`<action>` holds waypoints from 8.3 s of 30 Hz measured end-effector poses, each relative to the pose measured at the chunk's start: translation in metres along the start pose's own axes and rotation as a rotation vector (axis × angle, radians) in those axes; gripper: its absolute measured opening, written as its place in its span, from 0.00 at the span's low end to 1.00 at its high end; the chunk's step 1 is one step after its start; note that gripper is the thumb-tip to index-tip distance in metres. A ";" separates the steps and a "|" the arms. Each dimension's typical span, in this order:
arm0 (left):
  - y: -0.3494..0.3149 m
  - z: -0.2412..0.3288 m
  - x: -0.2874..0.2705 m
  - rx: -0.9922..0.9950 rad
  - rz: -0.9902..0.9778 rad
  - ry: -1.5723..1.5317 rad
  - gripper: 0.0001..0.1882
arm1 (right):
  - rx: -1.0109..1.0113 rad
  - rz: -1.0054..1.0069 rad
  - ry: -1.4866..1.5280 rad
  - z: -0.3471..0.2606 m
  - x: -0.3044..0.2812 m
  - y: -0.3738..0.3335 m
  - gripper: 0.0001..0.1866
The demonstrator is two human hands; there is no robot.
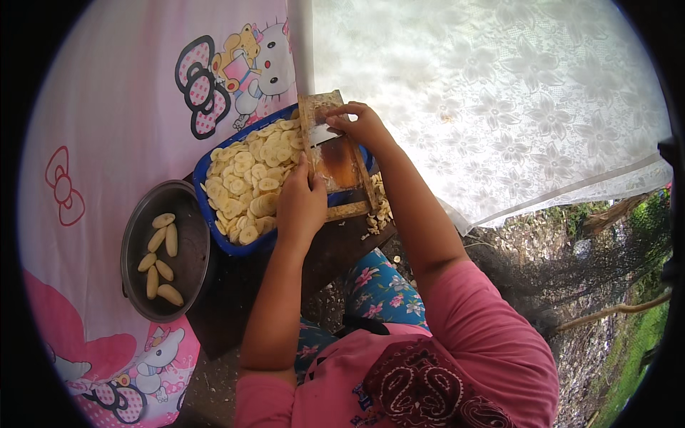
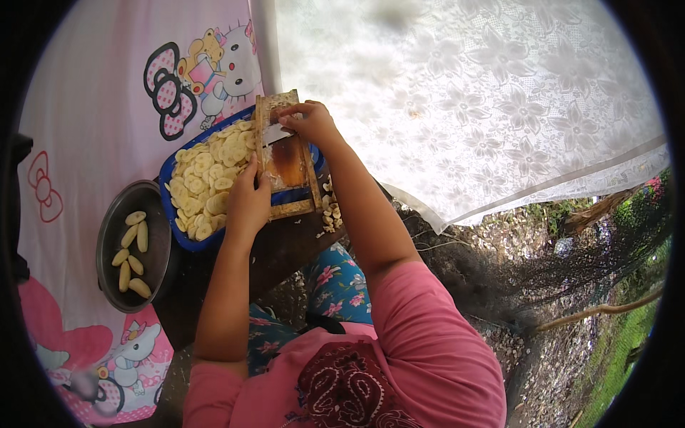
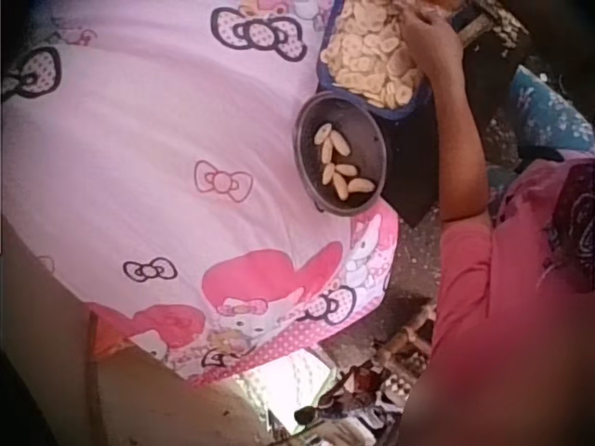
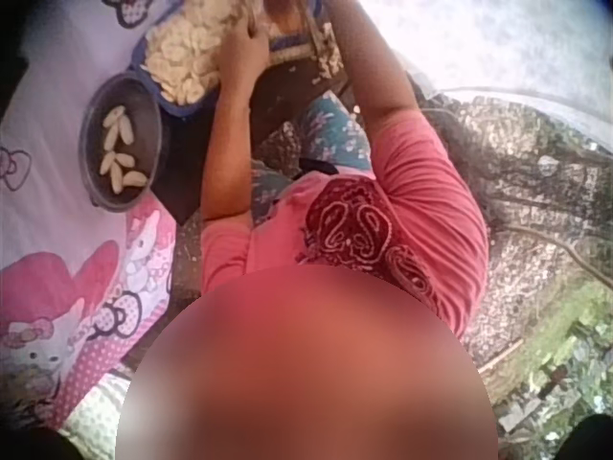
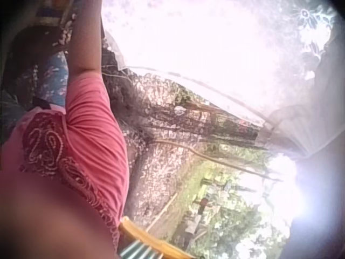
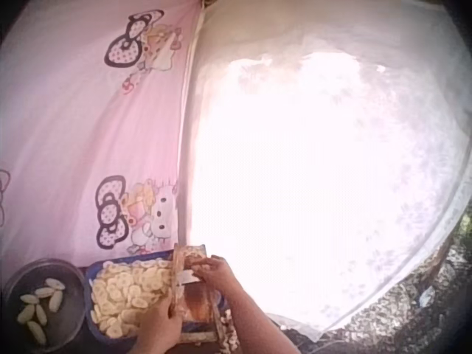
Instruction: The person uses a wooden banana slicer to cut peeled bananas into thin slices. They repeatedly pick bananas from a metal bowl, press them through the slicer, and collect the slices in a blue tray. The person occasionally adjusts the tray and clears stuck slices from the slicer.
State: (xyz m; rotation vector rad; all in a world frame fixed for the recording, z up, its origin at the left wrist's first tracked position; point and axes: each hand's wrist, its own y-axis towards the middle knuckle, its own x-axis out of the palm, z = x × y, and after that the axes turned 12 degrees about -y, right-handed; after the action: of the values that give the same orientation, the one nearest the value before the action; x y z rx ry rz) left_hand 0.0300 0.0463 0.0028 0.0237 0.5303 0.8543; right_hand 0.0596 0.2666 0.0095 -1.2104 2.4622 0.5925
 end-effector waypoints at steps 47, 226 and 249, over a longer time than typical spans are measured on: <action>-0.001 -0.008 0.003 0.089 0.030 -0.002 0.27 | 0.005 0.177 -0.324 0.006 0.015 -0.038 0.12; 0.012 0.006 -0.005 -0.088 -0.006 -0.065 0.23 | -0.280 0.336 -0.296 -0.025 0.016 -0.113 0.29; 0.009 0.012 -0.006 -0.118 -0.032 -0.042 0.25 | -0.151 0.369 -0.594 -0.023 -0.007 -0.011 0.28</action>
State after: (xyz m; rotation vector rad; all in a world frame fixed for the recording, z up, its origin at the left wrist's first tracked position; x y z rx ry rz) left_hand 0.0256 0.0504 0.0182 -0.0746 0.4393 0.8511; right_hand 0.0700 0.2536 0.0296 -0.5052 2.1446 1.0751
